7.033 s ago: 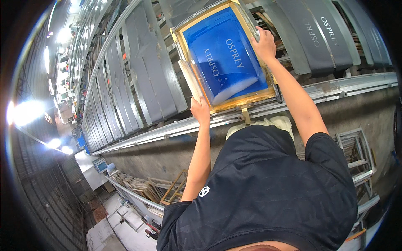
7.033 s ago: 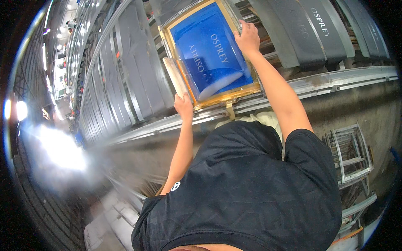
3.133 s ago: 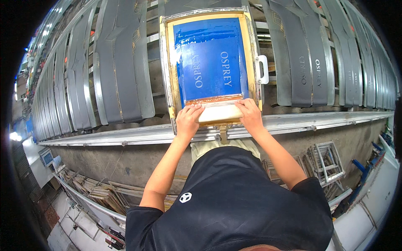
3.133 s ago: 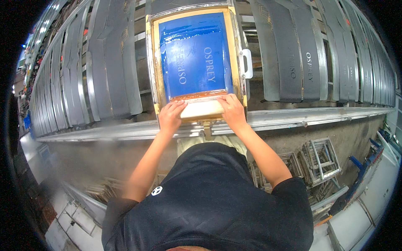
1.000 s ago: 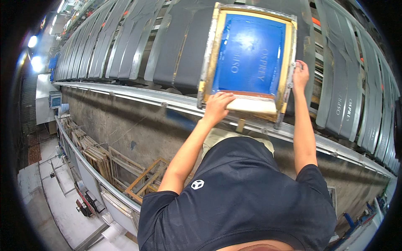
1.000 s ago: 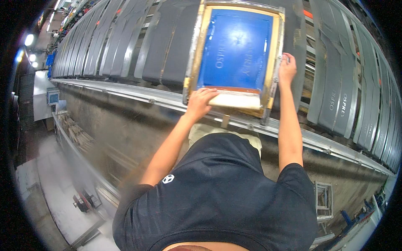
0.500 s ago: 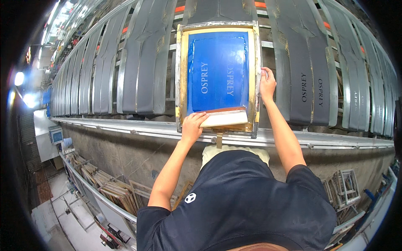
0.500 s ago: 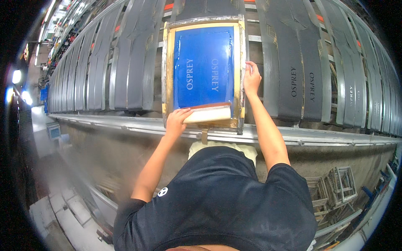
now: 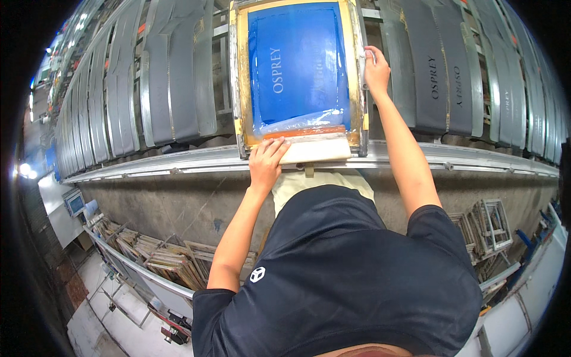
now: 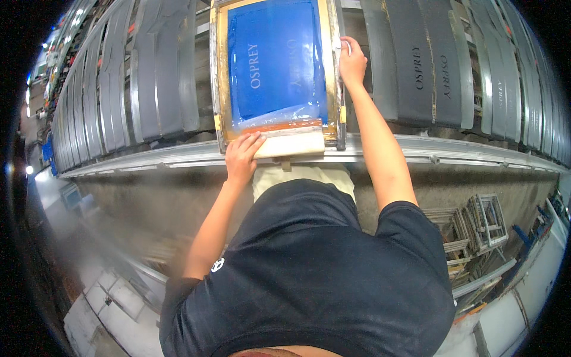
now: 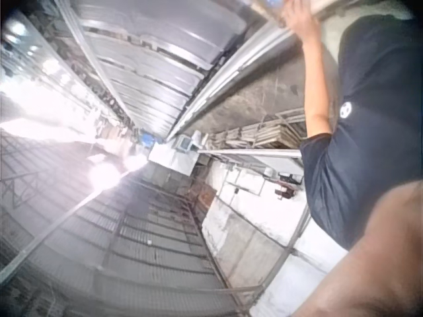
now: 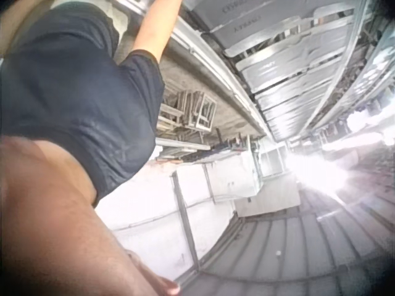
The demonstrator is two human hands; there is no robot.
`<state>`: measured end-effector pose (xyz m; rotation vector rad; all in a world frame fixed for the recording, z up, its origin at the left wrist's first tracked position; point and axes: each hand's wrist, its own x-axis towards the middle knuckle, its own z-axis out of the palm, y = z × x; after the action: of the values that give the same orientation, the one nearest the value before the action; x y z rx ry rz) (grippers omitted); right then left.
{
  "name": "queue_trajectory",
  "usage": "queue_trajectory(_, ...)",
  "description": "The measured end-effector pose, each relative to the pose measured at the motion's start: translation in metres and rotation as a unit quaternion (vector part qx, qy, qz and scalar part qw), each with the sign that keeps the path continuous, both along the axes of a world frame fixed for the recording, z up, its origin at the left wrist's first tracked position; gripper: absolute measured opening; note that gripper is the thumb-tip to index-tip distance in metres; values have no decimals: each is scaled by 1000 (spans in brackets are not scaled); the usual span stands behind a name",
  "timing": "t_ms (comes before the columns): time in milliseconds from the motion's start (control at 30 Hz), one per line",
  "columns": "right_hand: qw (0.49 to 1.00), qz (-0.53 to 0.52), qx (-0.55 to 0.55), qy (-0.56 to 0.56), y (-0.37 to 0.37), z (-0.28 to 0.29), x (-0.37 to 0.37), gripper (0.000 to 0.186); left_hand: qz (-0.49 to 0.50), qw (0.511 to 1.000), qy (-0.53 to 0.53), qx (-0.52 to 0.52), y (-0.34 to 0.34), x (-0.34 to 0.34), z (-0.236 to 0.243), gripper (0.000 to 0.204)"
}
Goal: The person uses a squeegee to spread blue ink across a screen printing frame labeled 'OSPREY' on a conveyor belt. They then move the frame to a workbench, pour black ink from a container into a cup, and prepare to continue the process.
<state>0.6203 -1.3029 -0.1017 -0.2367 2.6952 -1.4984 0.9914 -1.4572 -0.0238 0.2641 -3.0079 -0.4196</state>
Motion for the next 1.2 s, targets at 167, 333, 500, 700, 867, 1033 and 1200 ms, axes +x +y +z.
queue_trajectory(167,999,28,18,-9,3,14,-4,27,44,999,23,-2,-28,-48,-13,68)
queue_trajectory(333,975,105,181,-80,11,52,-13,33,47,997,53,-26,-103,-148,-20,62)
queue_trajectory(500,903,266,214,260,-28,103,-42,53,57,997,-6,55,-176,-243,3,33)
queue_trajectory(700,875,370,286,128,-117,90,-94,43,41,993,-84,70,-209,-305,18,34)
queue_trajectory(867,911,310,228,151,-82,52,-26,36,24,999,-9,28,-168,-251,-14,37)
queue_trajectory(1033,922,327,147,145,-10,58,89,40,26,997,2,68,-99,-129,-19,38)
queue_trajectory(1200,912,347,184,117,28,77,157,41,40,997,8,61,-51,-58,-10,45)
